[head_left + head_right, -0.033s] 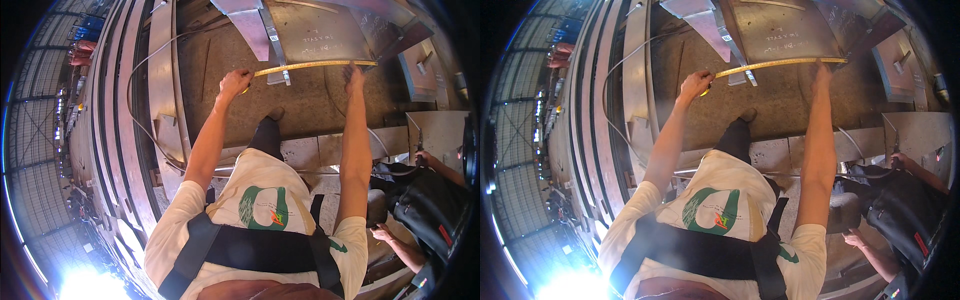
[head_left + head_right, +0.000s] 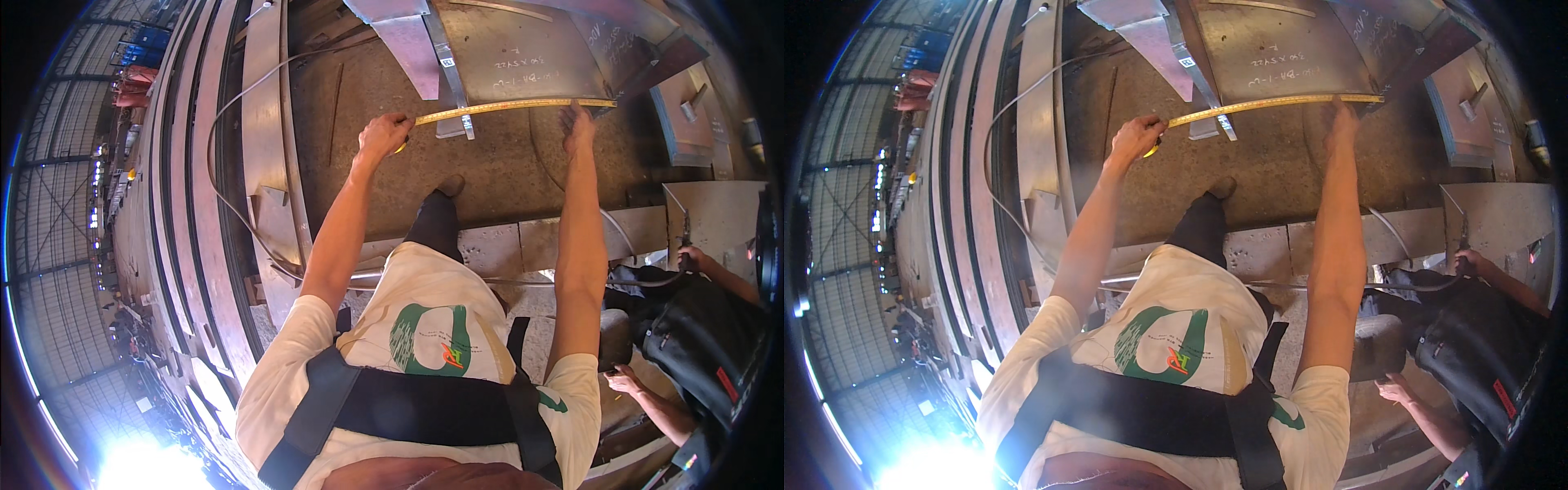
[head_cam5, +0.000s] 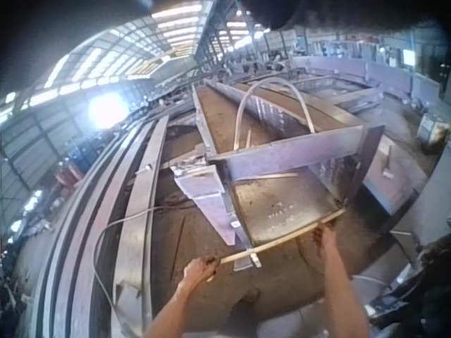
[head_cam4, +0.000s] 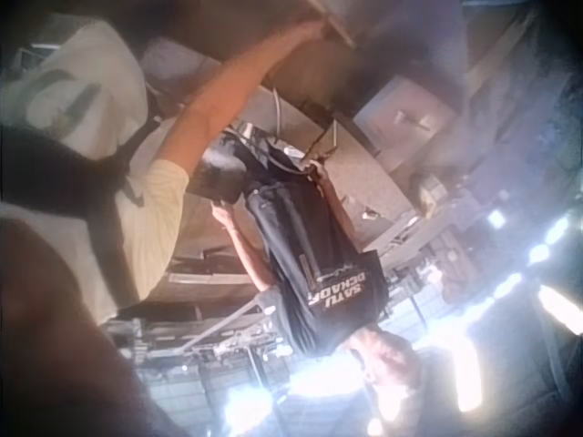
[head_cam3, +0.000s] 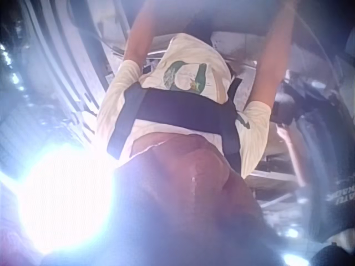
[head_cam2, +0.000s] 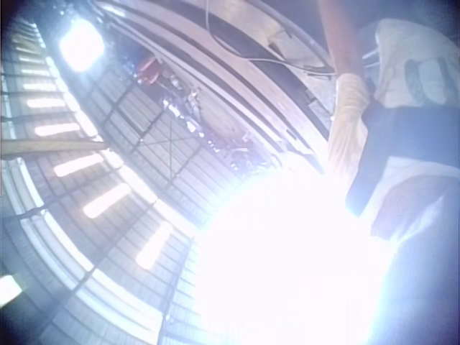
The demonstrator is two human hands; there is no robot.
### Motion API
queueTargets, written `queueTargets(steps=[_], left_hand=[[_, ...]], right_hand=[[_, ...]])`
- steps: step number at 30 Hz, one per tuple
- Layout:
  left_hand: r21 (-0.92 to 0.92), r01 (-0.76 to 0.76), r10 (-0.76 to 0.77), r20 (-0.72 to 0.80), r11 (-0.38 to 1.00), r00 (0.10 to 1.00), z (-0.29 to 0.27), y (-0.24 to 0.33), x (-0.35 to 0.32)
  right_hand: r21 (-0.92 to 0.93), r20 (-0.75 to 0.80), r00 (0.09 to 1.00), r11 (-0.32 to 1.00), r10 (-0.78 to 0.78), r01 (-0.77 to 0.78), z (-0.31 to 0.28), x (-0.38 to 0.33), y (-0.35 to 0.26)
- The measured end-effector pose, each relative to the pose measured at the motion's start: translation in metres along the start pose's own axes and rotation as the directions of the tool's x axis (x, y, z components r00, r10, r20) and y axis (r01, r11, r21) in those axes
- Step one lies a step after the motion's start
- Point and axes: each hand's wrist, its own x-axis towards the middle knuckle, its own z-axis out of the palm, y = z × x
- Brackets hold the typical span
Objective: The person uses a tape measure to measure various metal plates and structural components in a workshop. They extend and retract the tape measure repeatedly, positioning it along edges and surfaces of metal pieces while another person works nearby.
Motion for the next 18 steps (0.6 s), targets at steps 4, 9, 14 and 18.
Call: queueTargets(steps=[4,9,14,18], left_hand=[[0.021,-0.004,0.004,0.013,1.000,1.000,0.001,-0.004,0.002],[0.015,0.044,-0.046,0.110,0.999,0.993,-0.007,0.000,0.001],[0.039,-0.065,0.064,0.019,0.997,0.998,-0.004,-0.008,0.004],[-0.096,-0.161,0.172,0.119,0.982,0.978,-0.010,0.009,-0.024]], right_hand=[[0.017,0.028,1.000,1.000,-0.012,0.012,-0.001,-0.001,0.001],[0.029,0.025,0.999,0.999,-0.029,0.028,0.001,-0.004,0.004],[0.066,0.030,0.997,0.996,-0.067,0.065,0.002,-0.020,0.009],[0.173,-0.070,0.969,0.954,-0.236,0.245,-0.019,-0.043,0.004]])
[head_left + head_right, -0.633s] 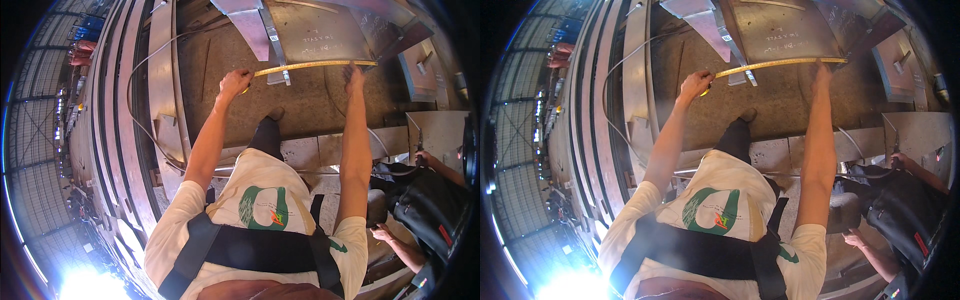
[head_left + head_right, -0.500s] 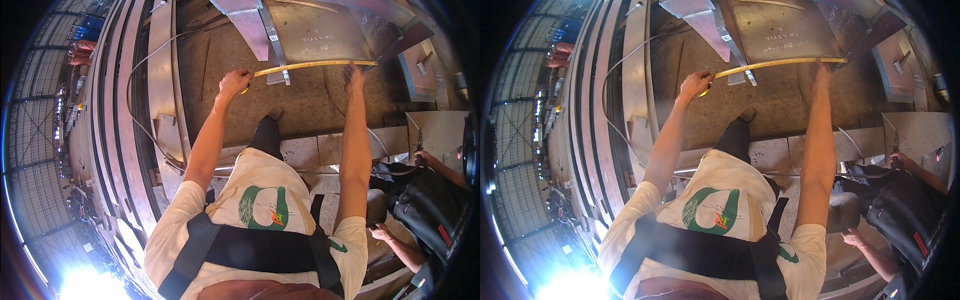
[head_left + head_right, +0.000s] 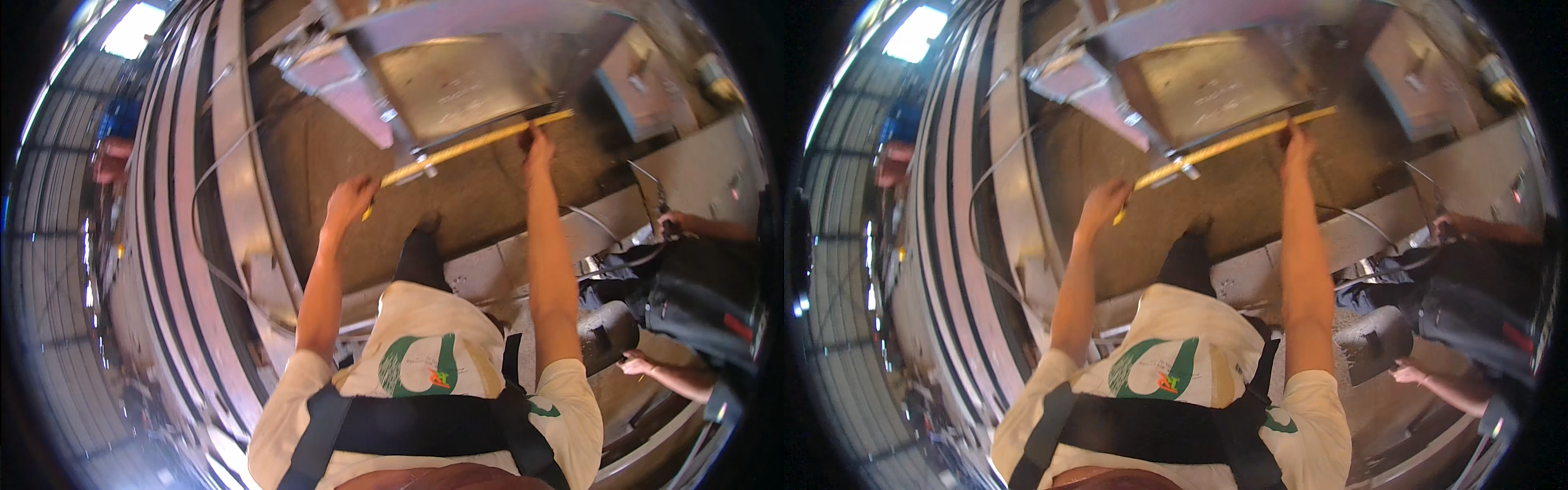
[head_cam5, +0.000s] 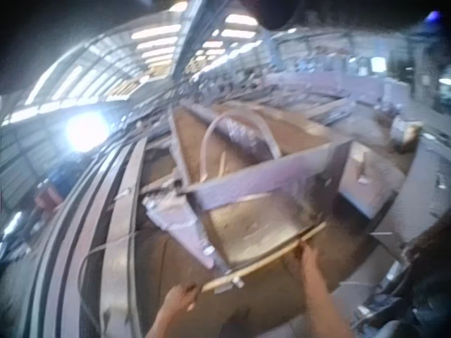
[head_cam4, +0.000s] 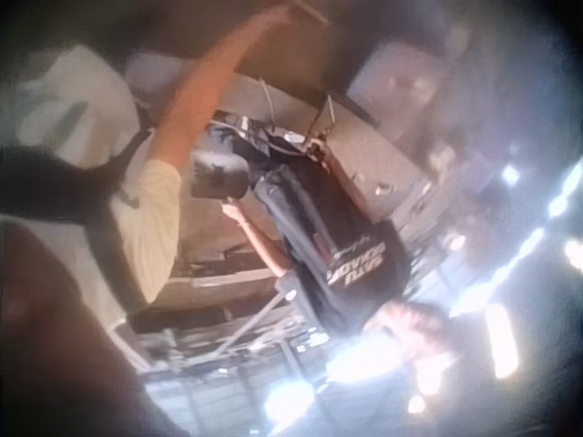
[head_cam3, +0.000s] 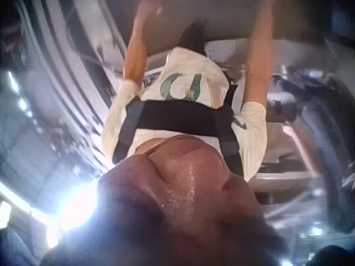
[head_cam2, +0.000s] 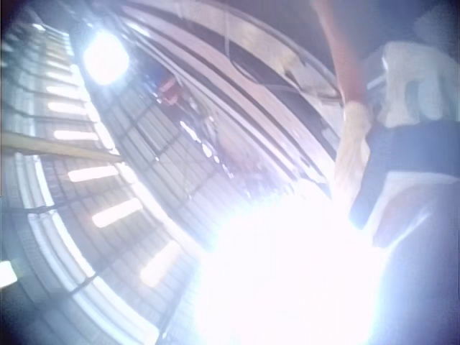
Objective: The person uses a tape measure to measure various metal plates and structural components in a workshop. They extend and retract the tape measure repeatedly, positioning it along edges and surfaces of metal pieces while another person works nearby.
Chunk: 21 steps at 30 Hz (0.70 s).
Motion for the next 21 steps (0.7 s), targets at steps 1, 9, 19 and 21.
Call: queueTargets(steps=[1,9,19,21], left_hand=[[-0.056,-0.086,0.084,-0.039,0.995,0.996,0.006,0.010,-0.020],[-0.385,0.150,0.118,0.590,0.911,0.799,0.131,-0.020,-0.097],[-0.396,-0.220,0.436,0.616,0.891,0.657,0.145,0.094,-0.105],[-0.457,-0.177,0.447,0.592,0.872,0.671,0.144,0.115,-0.106]], right_hand=[[0.017,-0.022,0.999,0.999,-0.050,0.050,-0.010,-0.008,-0.009],[0.083,-0.275,0.950,0.988,0.151,-0.133,-0.082,-0.215,-0.019],[-0.369,0.090,0.992,0.928,0.093,-0.053,-0.090,-0.319,-0.010],[-0.397,0.120,0.990,0.918,0.070,-0.017,-0.101,-0.313,-0.003]])
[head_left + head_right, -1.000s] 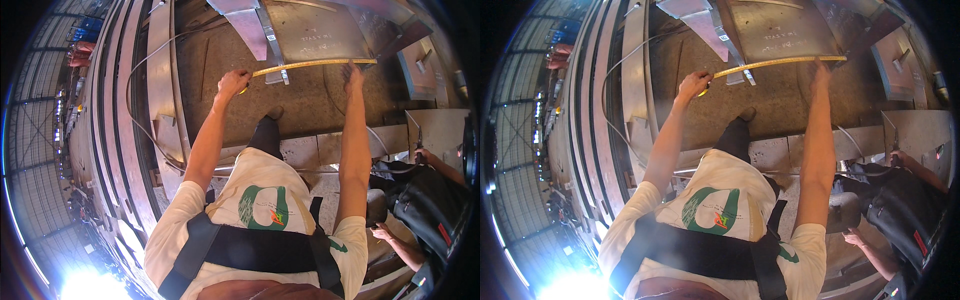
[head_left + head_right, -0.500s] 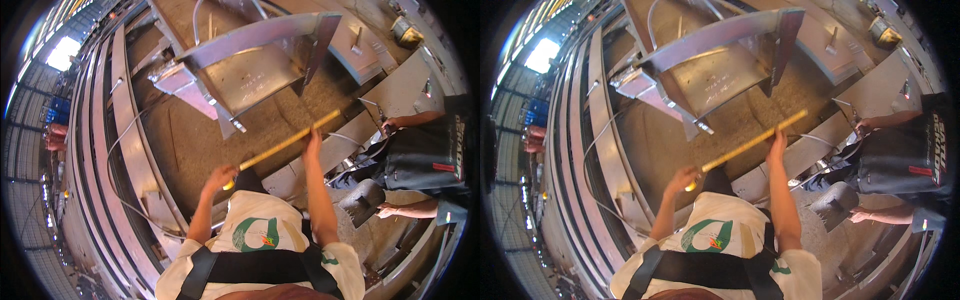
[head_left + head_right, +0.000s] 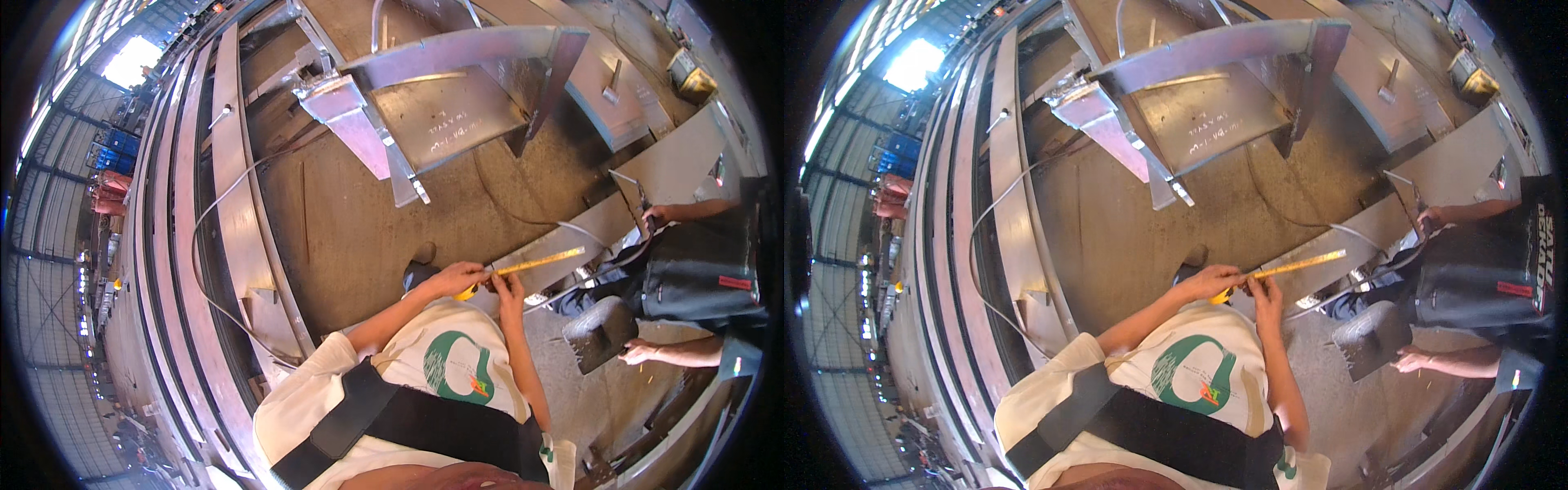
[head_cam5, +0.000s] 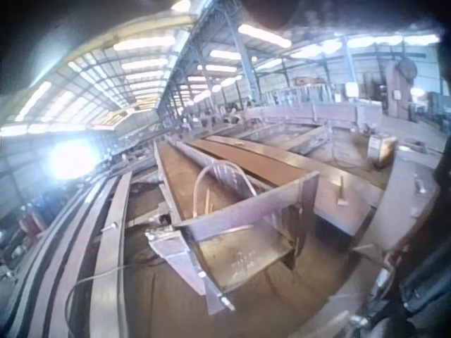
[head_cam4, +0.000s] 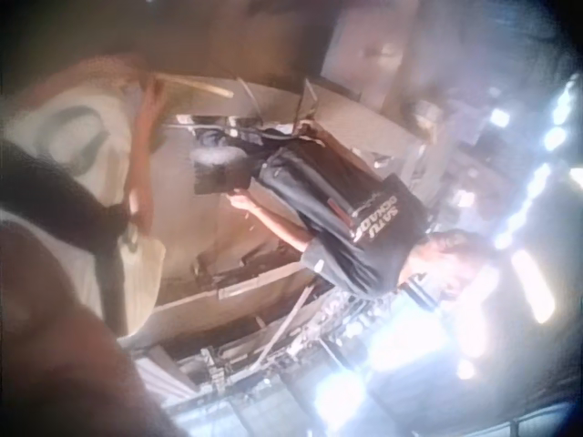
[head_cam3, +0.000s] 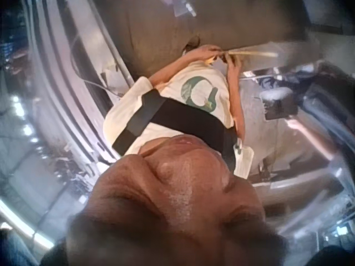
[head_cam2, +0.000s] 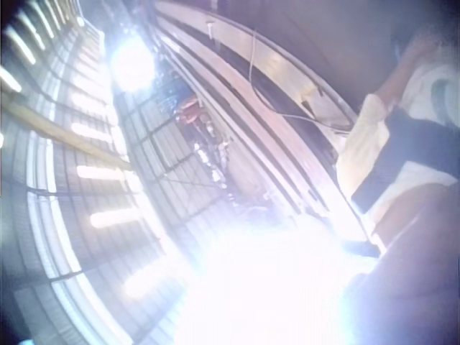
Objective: The person uses a tape measure to measure various metal plates and structural components in a workshop. They extend and retract the tape measure repeatedly, positioning it along edges and surfaces of metal pieces while another person works nearby.
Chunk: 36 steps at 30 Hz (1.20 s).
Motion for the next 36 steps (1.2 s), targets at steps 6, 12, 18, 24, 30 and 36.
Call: queueTargets(steps=[6,12,18,24,30,36], left_hand=[[-0.481,0.033,-0.035,0.004,0.876,0.999,0.023,-0.030,0.002],[-0.688,0.043,-0.057,0.002,0.725,0.998,0.030,-0.021,0.000],[-0.863,0.025,-0.132,-0.048,0.505,0.990,0.033,-0.008,-0.003],[-0.876,-0.016,-0.169,-0.110,0.482,0.979,0.036,-0.006,0.008],[-0.723,-0.092,-0.249,-0.351,0.685,0.903,0.025,-0.030,0.050],[-0.413,-0.058,-0.151,-0.454,0.909,0.878,0.022,-0.069,0.105]], right_hand=[[0.006,0.134,0.987,0.996,0.090,-0.092,0.007,-0.014,-0.027],[-0.030,0.290,0.949,0.993,0.119,-0.115,0.013,-0.027,-0.024],[-0.111,0.337,0.938,0.993,0.083,-0.048,0.016,-0.019,-0.026],[0.055,0.312,0.946,0.992,0.088,-0.110,0.017,-0.006,-0.011],[0.227,0.295,0.924,0.922,0.243,-0.315,0.012,0.032,0.021],[0.201,0.249,0.924,0.918,0.291,-0.343,-0.014,0.092,0.099]])
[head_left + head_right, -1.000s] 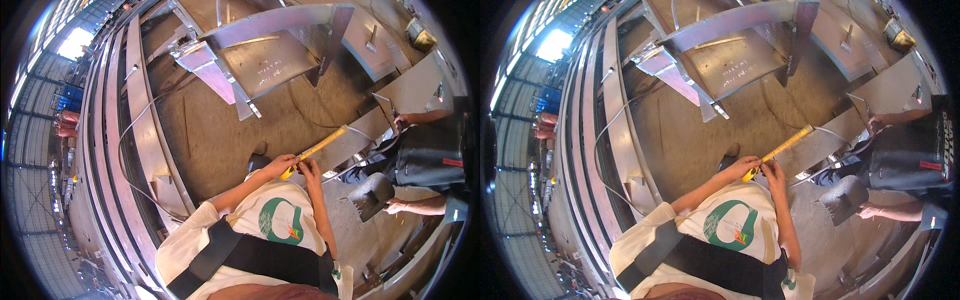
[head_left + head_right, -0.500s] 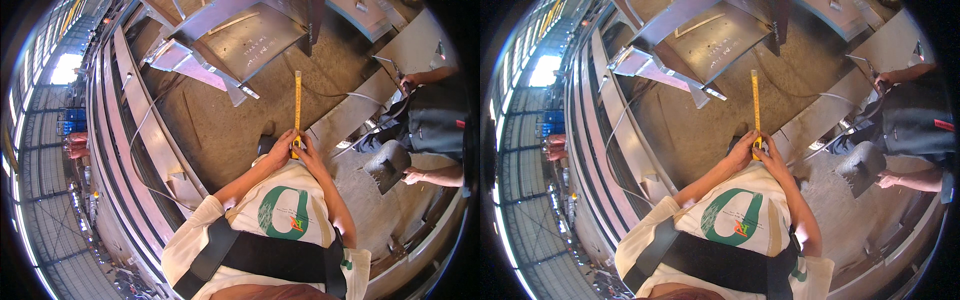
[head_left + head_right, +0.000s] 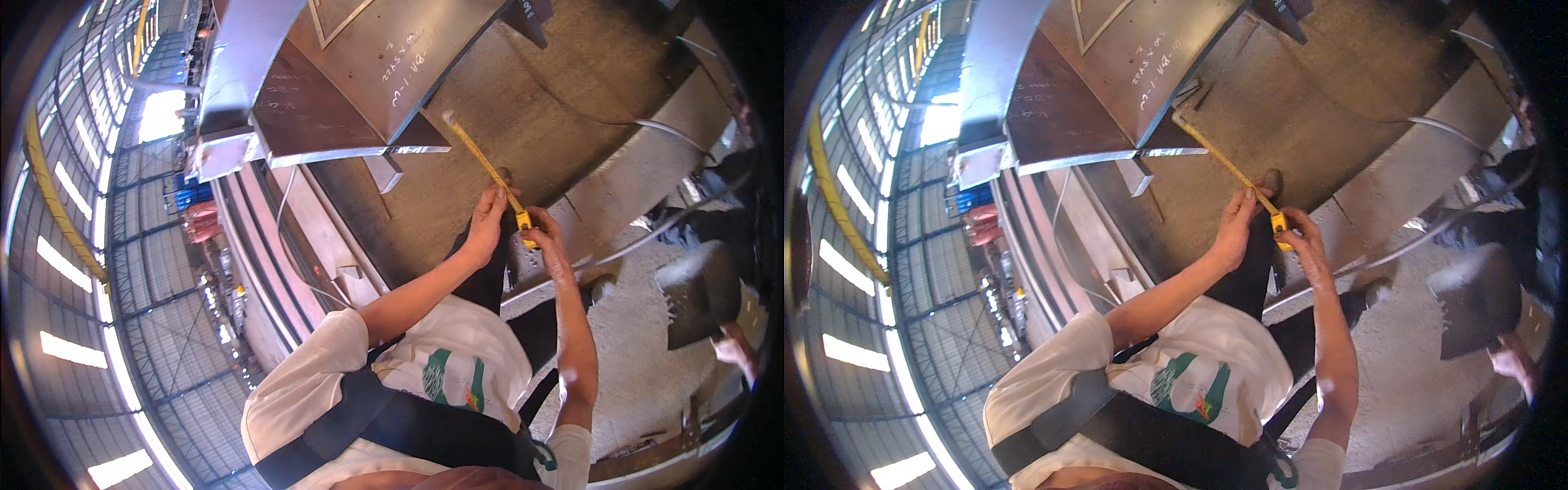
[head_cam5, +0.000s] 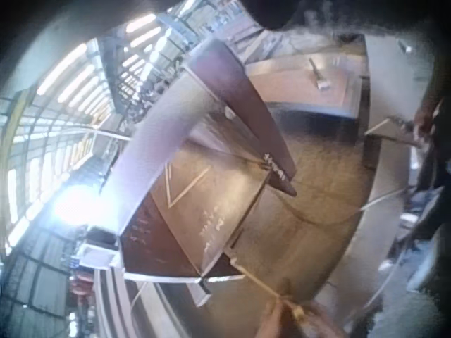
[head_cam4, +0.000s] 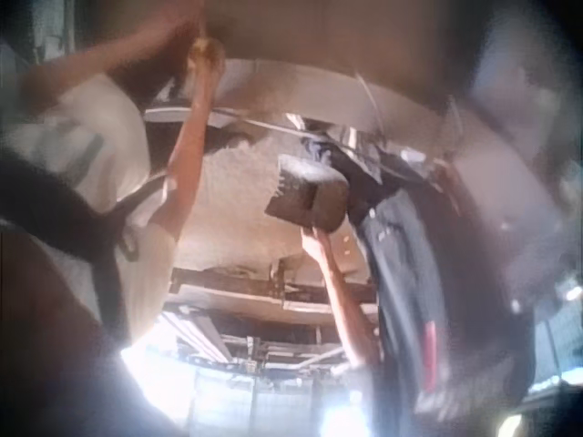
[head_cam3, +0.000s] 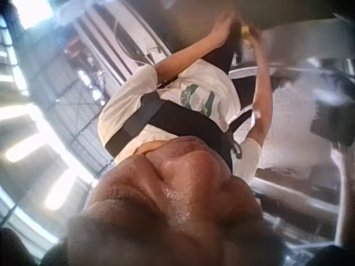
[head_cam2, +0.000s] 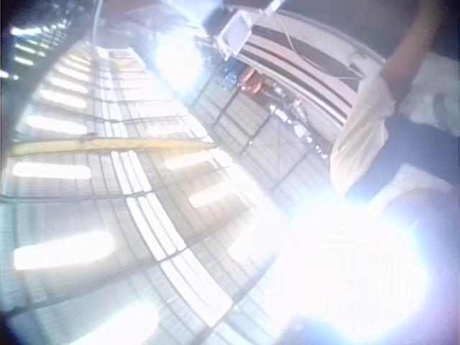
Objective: The person uses a tape measure to measure various metal plates and structural components in a workshop. They extend and retract the tape measure repeatedly, positioning it along edges and surfaces of metal pieces while another person works nearby.
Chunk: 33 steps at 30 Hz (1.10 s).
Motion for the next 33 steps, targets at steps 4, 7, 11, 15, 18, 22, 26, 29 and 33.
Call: queueTargets(steps=[4,7,11,15,18,22,26,29,33], left_hand=[[0.411,-0.084,0.090,0.005,0.908,0.996,-0.037,-0.067,0.019],[0.757,-0.165,0.180,0.064,0.632,0.982,-0.091,-0.125,0.010],[0.600,-0.047,-0.010,0.091,0.799,0.996,-0.069,-0.143,-0.005],[0.706,-0.029,-0.201,0.241,0.708,0.950,-0.035,-0.154,-0.012],[0.840,-0.197,-0.229,0.350,0.505,0.908,-0.033,-0.132,-0.006],[0.894,-0.222,-0.255,0.336,0.390,0.907,-0.047,-0.107,0.014],[0.918,-0.098,-0.213,0.192,0.385,0.958,-0.063,-0.100,0.031],[0.922,-0.024,-0.209,0.113,0.386,0.971,-0.077,-0.101,0.040],[0.931,0.025,-0.243,0.069,0.365,0.968,-0.090,-0.121,0.024]], right_hand=[[-0.006,0.073,0.990,0.993,0.118,-0.118,-0.035,0.056,0.026],[0.237,0.043,0.997,0.970,-0.066,0.054,-0.038,0.087,0.067],[0.435,0.037,0.989,0.888,0.146,-0.148,-0.059,0.069,0.083],[0.428,-0.015,0.960,0.869,0.279,-0.246,-0.058,0.019,0.083],[0.481,-0.058,0.947,0.840,0.315,-0.250,-0.085,-0.013,0.109],[0.485,-0.211,0.925,0.856,0.316,-0.182,-0.113,-0.054,0.112],[0.454,-0.227,0.920,0.870,0.320,-0.190,-0.106,-0.055,0.089],[0.430,-0.167,0.941,0.881,0.295,-0.200,-0.072,-0.058,0.047],[0.377,-0.055,0.967,0.902,0.247,-0.209,-0.024,-0.051,0.004]])
